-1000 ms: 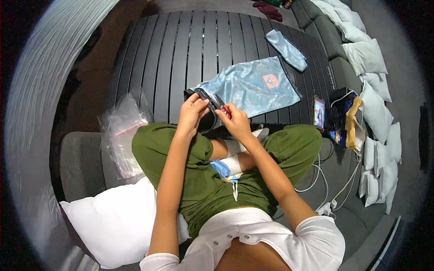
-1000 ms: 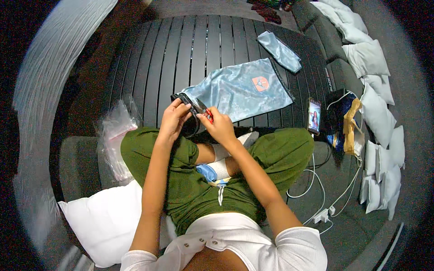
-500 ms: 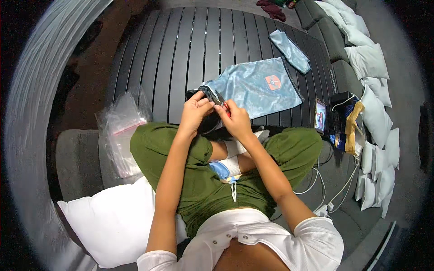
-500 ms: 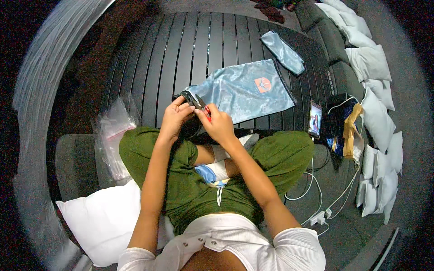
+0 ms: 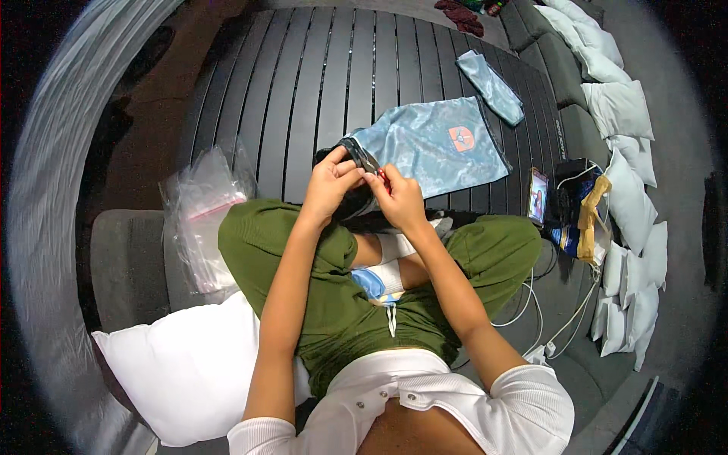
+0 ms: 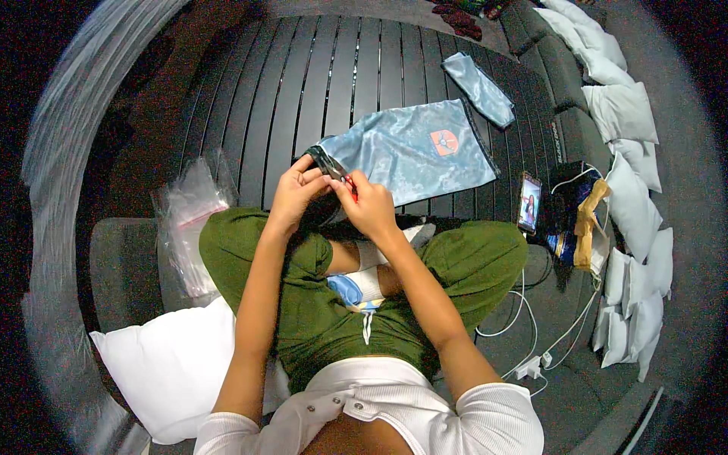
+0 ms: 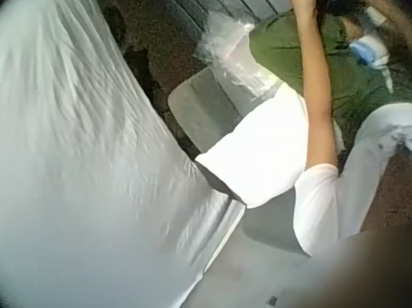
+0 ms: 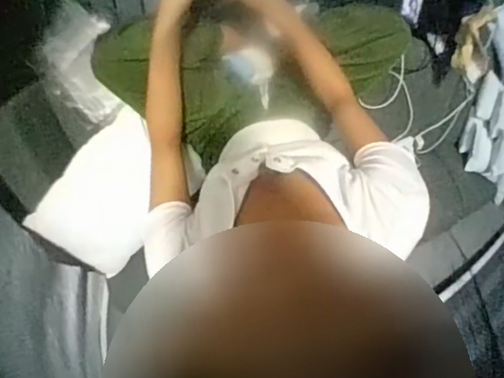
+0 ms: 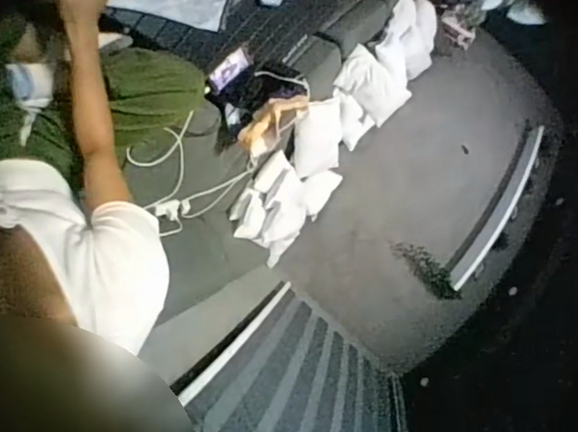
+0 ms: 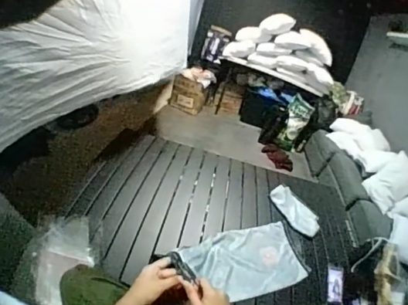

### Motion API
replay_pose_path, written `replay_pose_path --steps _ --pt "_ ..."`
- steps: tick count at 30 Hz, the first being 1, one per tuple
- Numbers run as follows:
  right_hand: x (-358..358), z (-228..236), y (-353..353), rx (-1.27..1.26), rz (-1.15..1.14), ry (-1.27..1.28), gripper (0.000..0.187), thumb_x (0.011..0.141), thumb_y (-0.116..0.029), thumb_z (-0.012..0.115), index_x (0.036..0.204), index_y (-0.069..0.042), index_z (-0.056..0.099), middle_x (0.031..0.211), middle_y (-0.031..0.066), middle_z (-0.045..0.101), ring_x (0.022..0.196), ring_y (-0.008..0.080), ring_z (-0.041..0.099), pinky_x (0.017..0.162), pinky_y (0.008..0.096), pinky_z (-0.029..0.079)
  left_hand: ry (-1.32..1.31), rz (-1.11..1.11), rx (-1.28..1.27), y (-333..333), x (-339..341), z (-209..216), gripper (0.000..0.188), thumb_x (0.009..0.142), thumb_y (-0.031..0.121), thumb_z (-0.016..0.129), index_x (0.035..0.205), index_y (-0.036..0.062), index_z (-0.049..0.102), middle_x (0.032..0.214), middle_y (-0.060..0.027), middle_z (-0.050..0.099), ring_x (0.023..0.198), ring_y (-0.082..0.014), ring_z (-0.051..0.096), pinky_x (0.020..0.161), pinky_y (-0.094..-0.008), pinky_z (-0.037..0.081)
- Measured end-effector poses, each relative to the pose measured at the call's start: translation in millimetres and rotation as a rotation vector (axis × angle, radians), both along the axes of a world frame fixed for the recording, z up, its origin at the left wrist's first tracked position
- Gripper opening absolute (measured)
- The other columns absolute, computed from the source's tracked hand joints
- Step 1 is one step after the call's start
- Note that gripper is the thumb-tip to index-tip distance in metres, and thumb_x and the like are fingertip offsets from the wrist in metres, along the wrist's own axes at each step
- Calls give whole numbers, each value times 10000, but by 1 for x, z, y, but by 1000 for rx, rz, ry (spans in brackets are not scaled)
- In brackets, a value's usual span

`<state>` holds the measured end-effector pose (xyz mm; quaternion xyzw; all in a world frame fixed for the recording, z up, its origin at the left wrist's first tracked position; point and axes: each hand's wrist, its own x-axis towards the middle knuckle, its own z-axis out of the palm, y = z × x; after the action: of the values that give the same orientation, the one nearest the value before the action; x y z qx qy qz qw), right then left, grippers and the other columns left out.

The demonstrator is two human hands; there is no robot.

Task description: Folding and inspecting textile items, such as neck gaiters, and placing them into plastic bags.

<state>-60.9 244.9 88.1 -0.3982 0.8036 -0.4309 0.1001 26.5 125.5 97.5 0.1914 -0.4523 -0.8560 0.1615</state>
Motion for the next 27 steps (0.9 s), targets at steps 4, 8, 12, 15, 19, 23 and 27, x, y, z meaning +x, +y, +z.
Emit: replay_pose_path --steps 4,8,12,15,19,23,27 --pt "-1 -4 2 3 -10 5 321 812 -325 567 685 -42 482 495 139 501 465 325 535 413 381 384 -15 -20 -30 0 0 -1 315 787 -29 534 1092 -16 458 921 -68 608 789 -91 581 682 -196 477" --pt "-2 -2 3 15 -13 -15 306 809 -319 572 698 -43 497 500 135 505 469 323 538 419 375 393 -27 -3 -76 1 1 -4 333 792 -25 530 1115 -14 448 915 -51 604 788 -78 570 678 -188 473" --pt "-1 2 2 17 -6 15 302 802 -313 583 699 -40 501 504 127 509 467 313 540 421 368 398 -24 -14 -94 0 1 -5 342 793 -28 524 1125 -12 442 915 -43 603 796 -76 567 684 -188 470" --pt "-1 1 2 -2 -26 -1 309 795 -311 594 693 -36 497 503 118 509 459 301 539 418 363 394 15 -10 -103 2 -1 -5 344 795 -28 519 1129 -10 439 944 -49 595 810 -78 565 690 -190 467" --pt "-1 1 3 0 -29 -4 315 794 -313 595 690 -33 493 498 114 504 449 294 533 413 359 387 50 1 -69 2 -2 -5 349 798 -37 506 1137 -9 429 995 -68 580 845 -95 566 714 -208 475" --pt "1 5 -1 -23 -27 -18 313 798 -311 591 690 -36 489 500 119 504 454 301 536 414 364 386 80 -37 -52 3 -2 -6 350 801 -51 490 1141 -9 418 1009 -84 579 878 -121 573 743 -229 483" --pt "-1 -3 -1 -16 -28 35 308 802 -307 586 689 -39 485 506 126 508 465 313 539 416 369 388 55 -44 -94 2 -2 -6 344 806 -47 492 1140 -10 416 1017 -94 579 890 -129 574 745 -234 486"
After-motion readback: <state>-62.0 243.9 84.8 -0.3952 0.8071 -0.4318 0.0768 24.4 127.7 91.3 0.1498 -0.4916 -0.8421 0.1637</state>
